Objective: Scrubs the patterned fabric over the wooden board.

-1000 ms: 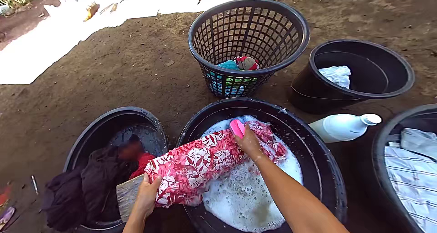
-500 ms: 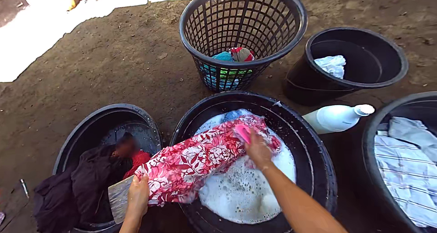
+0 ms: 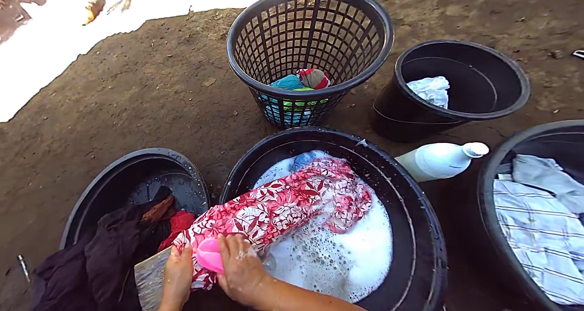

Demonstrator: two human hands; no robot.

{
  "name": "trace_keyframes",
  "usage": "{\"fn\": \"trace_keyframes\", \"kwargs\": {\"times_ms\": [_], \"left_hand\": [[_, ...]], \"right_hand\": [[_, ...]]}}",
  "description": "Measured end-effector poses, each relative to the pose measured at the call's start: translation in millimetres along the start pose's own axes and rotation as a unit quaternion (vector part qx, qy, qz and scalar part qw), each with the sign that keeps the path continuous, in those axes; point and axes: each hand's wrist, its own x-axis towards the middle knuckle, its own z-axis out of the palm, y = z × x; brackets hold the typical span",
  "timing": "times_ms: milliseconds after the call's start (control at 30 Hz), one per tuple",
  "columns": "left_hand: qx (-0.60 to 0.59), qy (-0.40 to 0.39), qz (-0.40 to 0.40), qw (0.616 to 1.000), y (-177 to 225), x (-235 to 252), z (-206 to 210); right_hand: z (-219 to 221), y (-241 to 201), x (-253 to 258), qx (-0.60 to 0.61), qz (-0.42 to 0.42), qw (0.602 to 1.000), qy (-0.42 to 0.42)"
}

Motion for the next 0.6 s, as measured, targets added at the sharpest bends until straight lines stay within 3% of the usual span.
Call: {"fn": "trace_keyframes", "kwargs": {"times_ms": [100,167,233,333,400,467,533,600], "left_hand": [[-0.018,-0.002,0.006,1.000,-4.0,0.5,-1.7],[-0.013,0.003,-0.004,1.000,-6.8,0.5,-2.1],[-0.013,0.004,-0.013,1.000,-6.5,1.1,-2.2],[-0.007,-0.002,-0.015,1.000,-3.3,-3.4,-3.1],[0.014,-0.005,0.001,1.000,0.7,-2.3,-1.8],[0.032,-0.011,0.007,0.999,1.9,-2.8,0.2],[0.040,-0.010,0.006,0.999,0.7,-4.3,-0.2],[0.031,-0.009,0.010,0.999,-1.4,-4.2,-2.6]], "right_hand": [[15.3,-6.9,-4.0,0.028,-0.043,0.999,0.015],[17.3,28.8,-7.7,-0.017,-0.026,0.994,0.104],[-11.8,97.2,-16.9,-0.074,0.098,0.975,0.187],[-104.6,204.8,-38.8,-0.091,0.370,0.916,0.125],[-142.3,216.2,-32.7,-0.076,0.448,0.885,0.104],[-118.4,165.2,-21.1,-0.049,0.373,0.915,0.144],[-42.5,86.3,-17.2,-0.029,0.171,0.967,0.189],[8.6,28.3,-19.8,0.002,-0.004,0.993,0.116]]}}
